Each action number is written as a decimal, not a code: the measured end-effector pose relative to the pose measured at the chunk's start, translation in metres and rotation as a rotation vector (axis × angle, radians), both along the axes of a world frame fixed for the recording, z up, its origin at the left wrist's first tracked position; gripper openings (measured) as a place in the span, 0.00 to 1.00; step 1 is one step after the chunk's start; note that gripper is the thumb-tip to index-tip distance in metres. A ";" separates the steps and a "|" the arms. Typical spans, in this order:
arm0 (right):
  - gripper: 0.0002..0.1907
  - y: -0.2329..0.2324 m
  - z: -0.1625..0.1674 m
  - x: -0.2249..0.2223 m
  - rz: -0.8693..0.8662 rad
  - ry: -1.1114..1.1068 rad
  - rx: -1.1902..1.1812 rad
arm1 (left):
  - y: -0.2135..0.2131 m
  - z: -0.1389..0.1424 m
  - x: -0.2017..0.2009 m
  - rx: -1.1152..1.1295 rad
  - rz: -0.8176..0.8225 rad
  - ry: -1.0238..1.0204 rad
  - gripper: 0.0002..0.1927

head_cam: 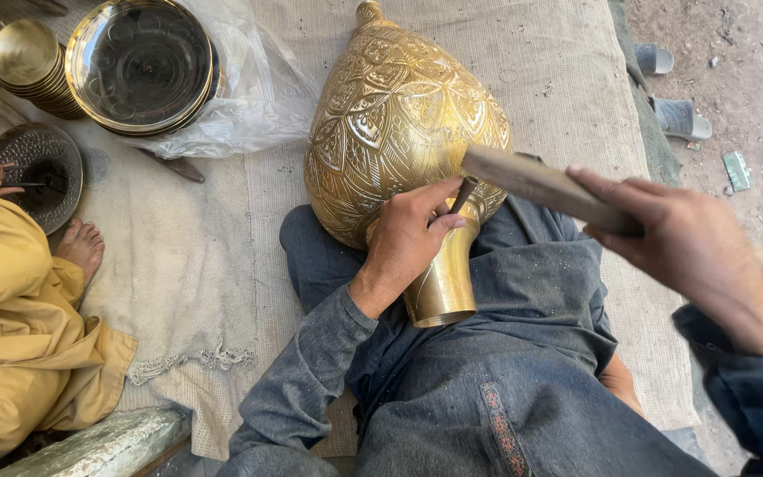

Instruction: The person sits cross-legged on the ground holding a large engraved brass vessel on their lap. They hold a small chisel against the vessel's neck and strike it repeatedly with a wooden mallet, chasing lines into the metal, repositioning the chisel and rotating the vessel as they work.

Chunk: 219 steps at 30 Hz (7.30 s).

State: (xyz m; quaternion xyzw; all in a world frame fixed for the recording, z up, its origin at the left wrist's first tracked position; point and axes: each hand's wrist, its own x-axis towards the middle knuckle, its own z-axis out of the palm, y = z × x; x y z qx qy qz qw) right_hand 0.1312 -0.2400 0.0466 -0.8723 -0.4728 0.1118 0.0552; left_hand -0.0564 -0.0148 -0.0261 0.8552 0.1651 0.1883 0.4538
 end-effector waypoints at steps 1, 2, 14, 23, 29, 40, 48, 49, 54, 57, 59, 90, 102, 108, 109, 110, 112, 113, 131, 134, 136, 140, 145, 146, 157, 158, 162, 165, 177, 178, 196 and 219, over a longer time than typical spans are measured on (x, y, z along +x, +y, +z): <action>0.37 0.001 0.008 0.000 0.020 -0.129 -0.216 | -0.001 0.000 -0.002 -0.018 0.019 0.002 0.28; 0.38 0.005 0.014 0.000 0.031 -0.032 0.024 | -0.002 0.001 -0.002 -0.033 0.043 -0.001 0.28; 0.33 0.040 0.054 -0.001 0.324 -0.316 -0.243 | -0.021 -0.009 -0.017 -0.130 0.263 -0.163 0.27; 0.34 0.055 0.080 -0.007 0.398 -0.237 0.080 | -0.028 -0.017 -0.019 -0.143 0.355 -0.183 0.24; 0.41 0.046 0.071 -0.002 0.294 -0.331 -0.468 | -0.028 -0.021 -0.021 -0.134 0.322 -0.206 0.24; 0.43 -0.008 -0.032 0.004 0.028 -0.022 0.342 | 0.001 0.000 -0.011 0.054 -0.014 -0.055 0.26; 0.36 -0.014 -0.055 -0.006 -0.016 0.258 0.511 | 0.002 0.007 -0.008 0.118 -0.040 -0.028 0.24; 0.37 -0.014 -0.052 -0.005 0.062 0.177 0.469 | 0.002 0.006 -0.007 0.090 -0.040 -0.020 0.25; 0.36 -0.003 -0.034 0.002 -0.024 0.244 0.328 | 0.000 0.004 -0.003 -0.009 0.002 0.005 0.28; 0.39 0.004 -0.020 0.009 0.063 0.167 0.374 | -0.003 0.004 -0.004 0.023 0.011 -0.004 0.28; 0.40 0.009 -0.009 0.011 0.049 0.175 0.375 | -0.005 0.004 -0.006 0.002 0.080 0.032 0.27; 0.39 0.017 0.023 0.010 0.164 -0.082 -0.051 | -0.015 0.003 -0.011 -0.094 0.174 0.057 0.27; 0.42 -0.035 -0.036 -0.013 -0.154 0.380 0.383 | -0.001 0.011 0.003 0.046 -0.125 -0.025 0.26; 0.38 -0.051 -0.066 -0.029 -0.365 0.561 0.545 | 0.003 0.011 0.010 0.025 -0.218 -0.008 0.25; 0.37 -0.051 -0.068 -0.030 -0.439 0.588 0.560 | 0.003 0.012 0.010 0.024 -0.223 0.025 0.25; 0.39 -0.052 -0.070 -0.030 -0.370 0.547 0.518 | 0.003 0.012 0.011 0.028 -0.225 0.057 0.25; 0.41 -0.053 -0.072 -0.031 -0.230 0.471 0.428 | 0.004 0.014 0.010 0.014 -0.214 0.118 0.25; 0.39 -0.053 -0.072 -0.030 -0.315 0.528 0.483 | 0.005 0.015 0.010 -0.002 -0.206 0.142 0.25; 0.44 -0.046 -0.069 -0.022 -0.291 0.502 0.423 | 0.006 0.012 0.004 -0.049 -0.184 0.208 0.27; 0.41 -0.044 -0.066 -0.023 -0.280 0.560 0.478 | 0.006 0.011 0.002 -0.040 -0.174 0.153 0.28; 0.38 -0.042 -0.063 -0.025 -0.494 0.694 0.525 | 0.003 0.011 -0.001 -0.039 -0.178 0.081 0.28; 0.42 -0.039 -0.059 -0.025 -0.149 0.441 0.442 | 0.004 0.013 0.000 -0.060 -0.172 0.115 0.27; 0.41 -0.039 -0.063 -0.018 -0.175 0.282 0.056 | 0.004 0.015 -0.003 -0.094 -0.133 0.176 0.28; 0.41 -0.040 -0.064 -0.016 -0.184 0.389 0.245 | 0.003 0.014 -0.005 -0.104 -0.131 0.182 0.28; 0.41 -0.025 -0.036 -0.014 -0.171 0.422 0.451 | 0.000 0.005 -0.012 -0.076 -0.029 -0.043 0.25; 0.40 -0.024 -0.034 -0.017 -0.167 0.390 0.456 | 0.003 0.005 -0.016 -0.121 0.005 -0.078 0.25; 0.39 -0.021 -0.027 -0.022 -0.058 0.229 0.552 | 0.003 0.003 -0.019 -0.202 0.052 -0.047 0.25; 0.38 -0.016 -0.025 -0.021 -0.035 0.163 0.496 | 0.000 -0.002 -0.019 -0.164 0.055 -0.062 0.26; 0.36 0.019 0.003 0.005 0.133 0.173 0.421 | -0.005 -0.008 -0.016 -0.132 0.094 -0.001 0.27; 0.36 0.022 0.005 0.006 0.144 0.266 0.613 | -0.006 -0.008 -0.017 -0.141 0.107 -0.010 0.27; 0.26 0.076 0.073 -0.004 0.422 -0.376 -0.175 | -0.027 -0.005 -0.027 -0.173 0.378 -0.101 0.26; 0.38 0.060 0.079 -0.010 0.397 -0.283 0.023 | -0.039 -0.026 -0.046 -0.282 0.600 -0.328 0.20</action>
